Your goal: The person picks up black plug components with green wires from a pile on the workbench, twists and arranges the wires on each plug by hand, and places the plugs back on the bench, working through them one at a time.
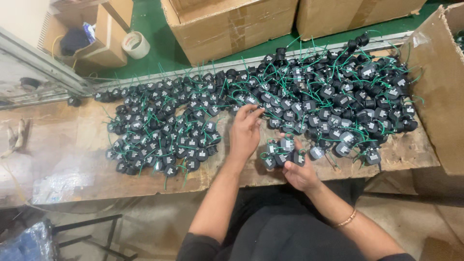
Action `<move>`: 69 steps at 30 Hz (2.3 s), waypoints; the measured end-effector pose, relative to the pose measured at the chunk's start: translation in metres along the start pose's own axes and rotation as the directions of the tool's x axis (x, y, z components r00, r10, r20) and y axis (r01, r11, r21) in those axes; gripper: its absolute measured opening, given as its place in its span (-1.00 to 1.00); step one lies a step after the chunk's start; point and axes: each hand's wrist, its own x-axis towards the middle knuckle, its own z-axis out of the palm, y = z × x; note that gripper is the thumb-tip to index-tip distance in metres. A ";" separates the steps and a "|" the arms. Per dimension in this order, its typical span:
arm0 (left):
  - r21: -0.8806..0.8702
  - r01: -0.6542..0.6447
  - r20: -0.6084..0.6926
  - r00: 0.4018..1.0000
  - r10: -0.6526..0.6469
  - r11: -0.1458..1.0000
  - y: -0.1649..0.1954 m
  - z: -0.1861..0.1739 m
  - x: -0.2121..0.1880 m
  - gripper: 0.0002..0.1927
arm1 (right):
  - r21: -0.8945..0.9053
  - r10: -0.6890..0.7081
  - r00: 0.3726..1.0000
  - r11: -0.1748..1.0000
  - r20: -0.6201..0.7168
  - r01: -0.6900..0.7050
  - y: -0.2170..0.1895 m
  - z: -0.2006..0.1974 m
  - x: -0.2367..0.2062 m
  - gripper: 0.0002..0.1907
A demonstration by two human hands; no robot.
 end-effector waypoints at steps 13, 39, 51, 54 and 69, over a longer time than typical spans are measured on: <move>-0.215 0.026 -0.268 0.960 -0.084 0.976 -0.008 -0.004 -0.018 -0.85 | 0.050 0.045 0.996 0.998 -0.082 -0.041 0.000 -0.004 0.003 -0.08; -0.212 -0.301 0.177 0.924 0.339 0.930 0.041 -0.033 -0.052 -0.78 | 0.078 0.106 0.994 0.991 -0.007 -0.105 -0.001 -0.010 0.002 -0.05; -0.421 0.187 0.183 0.976 -0.119 0.888 0.045 -0.019 -0.062 -0.79 | -0.085 0.120 0.993 0.989 -0.015 -0.120 0.000 -0.007 0.002 0.09; -0.113 -0.202 0.104 0.971 0.214 0.973 0.058 -0.016 -0.059 -0.77 | 0.006 0.201 0.978 0.979 0.061 -0.202 -0.003 -0.004 0.004 0.18; -0.343 0.182 -0.207 0.942 -0.264 0.922 -0.023 -0.053 -0.097 -0.89 | -0.157 -0.016 0.991 0.988 -0.131 -0.004 -0.060 -0.013 -0.041 -0.06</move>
